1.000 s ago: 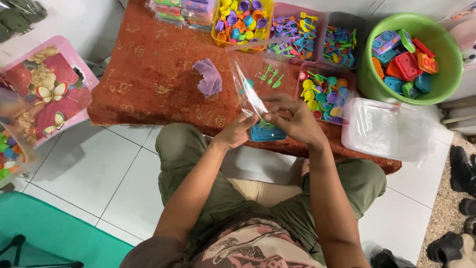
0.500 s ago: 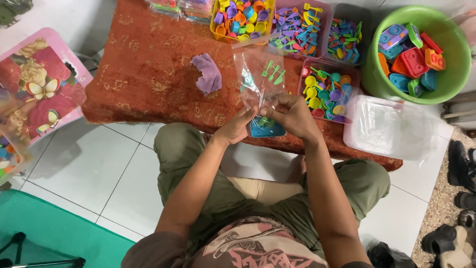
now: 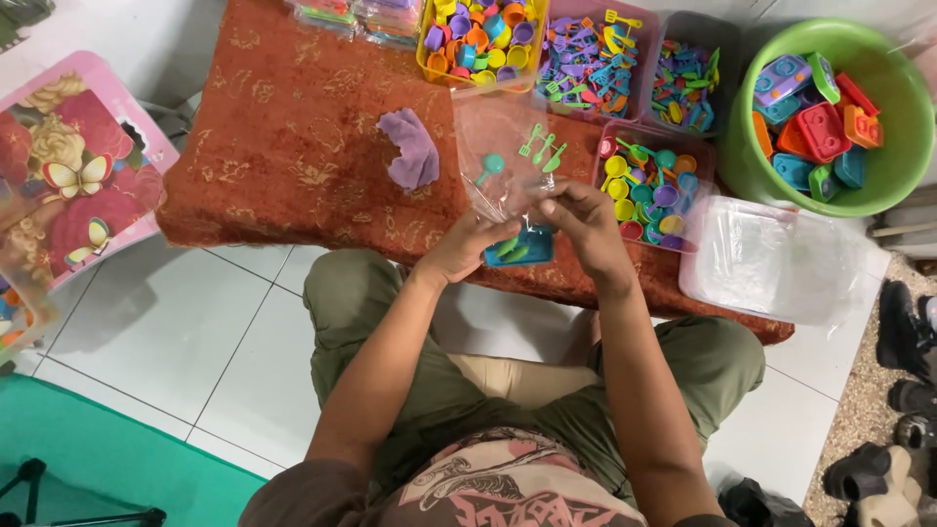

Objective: The person sits on the floor and packs colorful plastic toy kitchen utensils, including spoons, forks, and a toy radio, into clear plastic bags. They arrange the items inside the bags and place the filled packages onto a stack on the table.

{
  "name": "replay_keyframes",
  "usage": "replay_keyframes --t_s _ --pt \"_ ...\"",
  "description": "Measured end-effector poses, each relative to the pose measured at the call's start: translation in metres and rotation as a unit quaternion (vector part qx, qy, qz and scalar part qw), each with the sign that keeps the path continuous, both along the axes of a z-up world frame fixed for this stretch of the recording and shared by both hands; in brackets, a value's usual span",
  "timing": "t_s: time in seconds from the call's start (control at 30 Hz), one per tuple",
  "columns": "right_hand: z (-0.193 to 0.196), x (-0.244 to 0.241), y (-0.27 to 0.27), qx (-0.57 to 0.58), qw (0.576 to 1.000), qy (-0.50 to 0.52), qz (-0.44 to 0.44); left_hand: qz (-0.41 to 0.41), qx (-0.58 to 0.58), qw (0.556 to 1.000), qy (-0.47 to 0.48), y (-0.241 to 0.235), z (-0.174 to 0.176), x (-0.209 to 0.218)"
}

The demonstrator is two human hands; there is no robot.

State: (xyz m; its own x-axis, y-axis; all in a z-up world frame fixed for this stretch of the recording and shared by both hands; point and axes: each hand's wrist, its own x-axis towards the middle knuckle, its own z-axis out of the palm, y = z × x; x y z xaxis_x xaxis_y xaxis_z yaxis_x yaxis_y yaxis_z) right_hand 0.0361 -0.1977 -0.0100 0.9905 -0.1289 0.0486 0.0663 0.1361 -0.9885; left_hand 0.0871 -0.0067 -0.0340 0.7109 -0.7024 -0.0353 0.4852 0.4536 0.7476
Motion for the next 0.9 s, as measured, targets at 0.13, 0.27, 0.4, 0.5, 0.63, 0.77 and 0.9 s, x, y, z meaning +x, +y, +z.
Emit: replay_keyframes --t_s 0.13,0.27,0.4,0.5,0.63,0.77,0.9 --pt "0.002 0.017 -0.012 0.032 0.997 0.007 -0.077 0.038 -0.005 0.999 -0.008 0.015 0.073 -0.003" --pt "-0.055 0.052 -0.047 -0.15 0.972 0.086 -0.157 0.064 0.041 0.996 -0.038 0.028 0.116 -0.017" --pt "-0.132 0.105 -0.069 -0.457 0.875 0.113 -0.118 0.098 0.102 0.987 -0.08 0.035 0.124 -0.015" --pt "-0.153 0.135 -0.075 -0.533 0.829 0.091 -0.146 0.107 0.182 0.965 -0.157 0.032 0.084 0.001" --pt "-0.168 0.156 -0.079 -0.594 0.786 0.136 -0.108 0.145 0.255 0.936 -0.195 0.035 0.061 0.0" --pt "-0.206 0.171 -0.103 -0.611 0.776 0.127 -0.09 0.179 0.207 0.947 -0.17 0.038 0.029 0.007" --pt "-0.211 0.17 -0.12 -0.623 0.772 0.069 -0.104 0.191 0.336 0.92 -0.07 0.035 0.066 -0.006"
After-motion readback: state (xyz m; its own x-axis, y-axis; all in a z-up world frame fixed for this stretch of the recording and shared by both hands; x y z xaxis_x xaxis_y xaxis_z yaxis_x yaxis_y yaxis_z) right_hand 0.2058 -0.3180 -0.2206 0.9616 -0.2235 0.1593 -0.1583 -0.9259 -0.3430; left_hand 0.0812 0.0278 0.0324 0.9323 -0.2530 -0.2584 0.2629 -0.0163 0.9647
